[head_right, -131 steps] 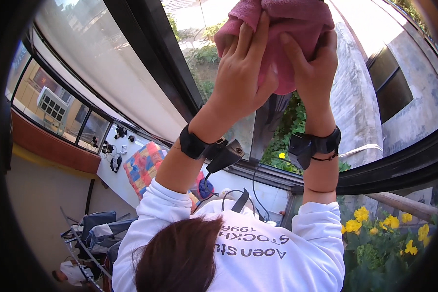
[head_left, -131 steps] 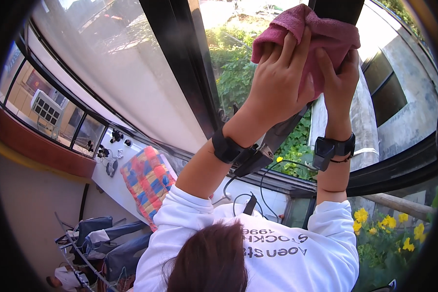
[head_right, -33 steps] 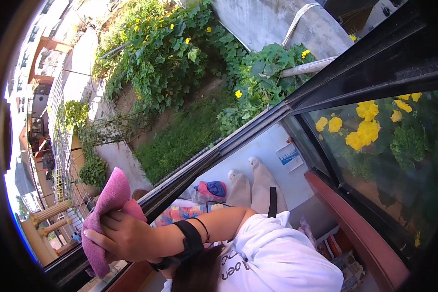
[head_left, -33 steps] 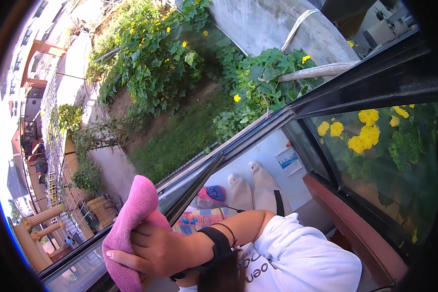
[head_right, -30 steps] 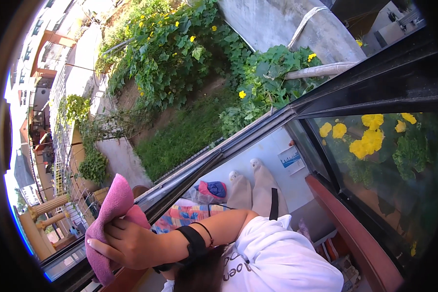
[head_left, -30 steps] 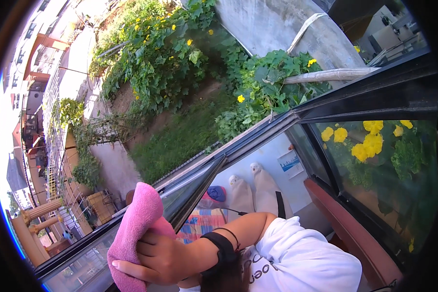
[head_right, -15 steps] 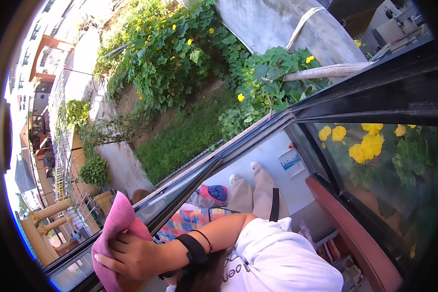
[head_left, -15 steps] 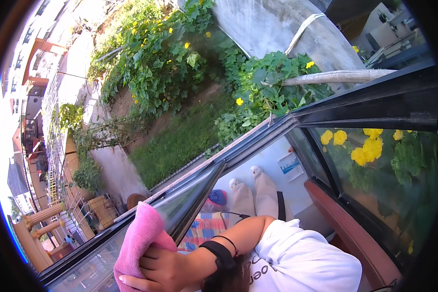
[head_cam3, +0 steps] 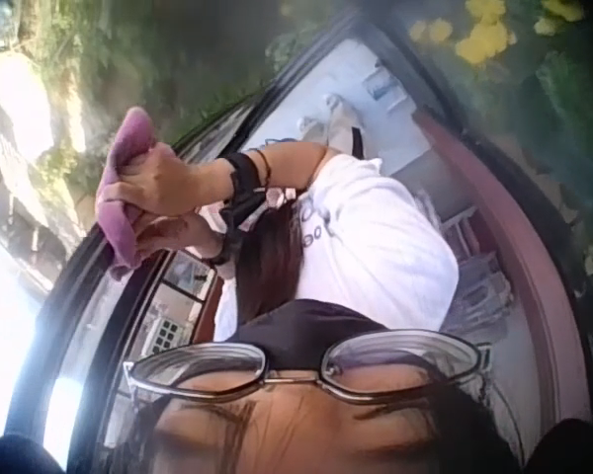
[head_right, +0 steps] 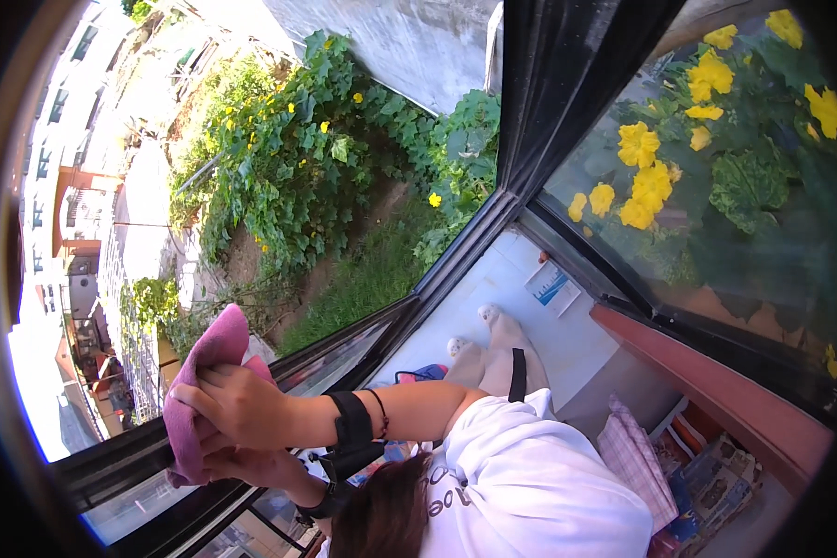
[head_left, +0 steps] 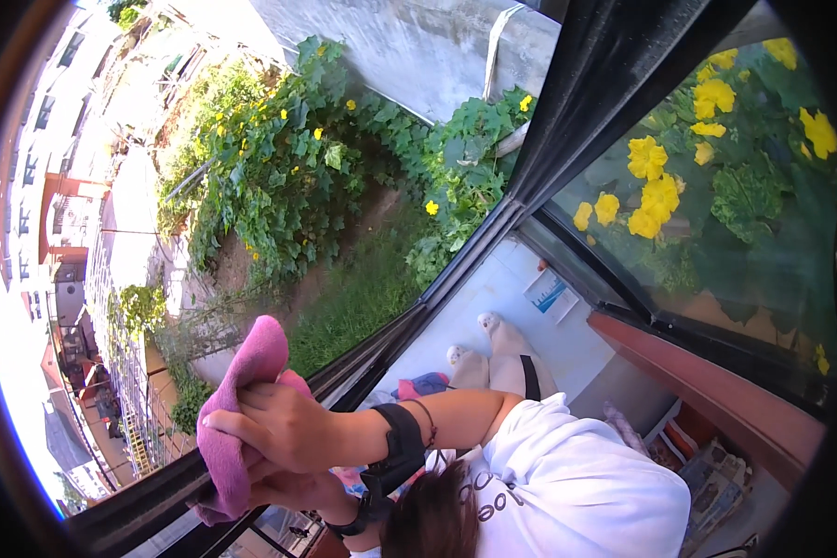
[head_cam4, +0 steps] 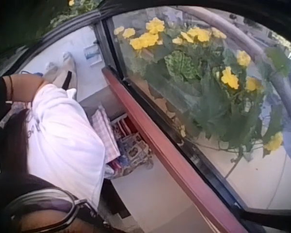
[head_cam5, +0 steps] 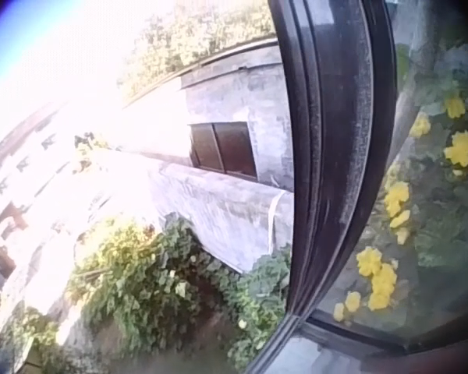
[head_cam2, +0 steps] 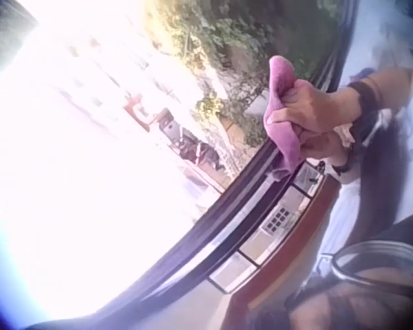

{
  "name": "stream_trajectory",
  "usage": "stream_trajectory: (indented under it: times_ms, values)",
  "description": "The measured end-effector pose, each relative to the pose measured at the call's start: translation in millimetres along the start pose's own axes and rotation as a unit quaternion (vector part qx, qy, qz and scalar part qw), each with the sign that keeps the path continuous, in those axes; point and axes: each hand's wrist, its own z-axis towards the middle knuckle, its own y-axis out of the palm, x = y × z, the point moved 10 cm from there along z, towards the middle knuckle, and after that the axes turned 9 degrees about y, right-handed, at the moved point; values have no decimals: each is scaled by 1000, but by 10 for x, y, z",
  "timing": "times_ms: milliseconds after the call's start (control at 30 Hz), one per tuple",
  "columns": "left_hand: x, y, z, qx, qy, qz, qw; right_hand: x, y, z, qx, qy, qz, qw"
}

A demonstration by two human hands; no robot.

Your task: The person wipes the glass panes and frames of a window with a cloth, moving between different sections and glass panels.

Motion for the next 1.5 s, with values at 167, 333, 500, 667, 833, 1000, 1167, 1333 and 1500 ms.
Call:
stream_trajectory:
  times_ms: [167, 333, 500, 667, 833, 1000, 1167, 1333, 1500]
  values:
    - [452, 43, 187, -75, 39, -12, 996, 76, -357, 158, 39, 24, 17, 999]
    - [812, 209, 362, -80, 60, -159, 982, 109, -737, 328, 32, 18, 0, 999]
    - [1148, 271, 540, -115, 103, -250, 956, 248, -1008, 448, -15, 105, 1, 994]
    - [1554, 399, 729, -125, 154, -347, 917, 40, -1474, 491, 27, 57, 3, 998]
    - [1735, 446, 855, -96, 165, -435, 880, -429, -1704, 448, 40, -17, -53, 998]
    - [1901, 538, 979, -103, 163, -462, 865, -710, -1916, 409, 58, -41, -165, 984]
    - [2072, 603, 1112, -81, 188, -479, 853, -858, -2024, 442, 61, -79, -240, 966]
    - [2292, 675, 1200, -68, 215, -491, 842, -1062, -2239, 460, 119, -159, -460, 866]
    - [2514, 871, 1292, -105, 224, -491, 835, -1127, -2501, 535, 148, -166, -517, 827]
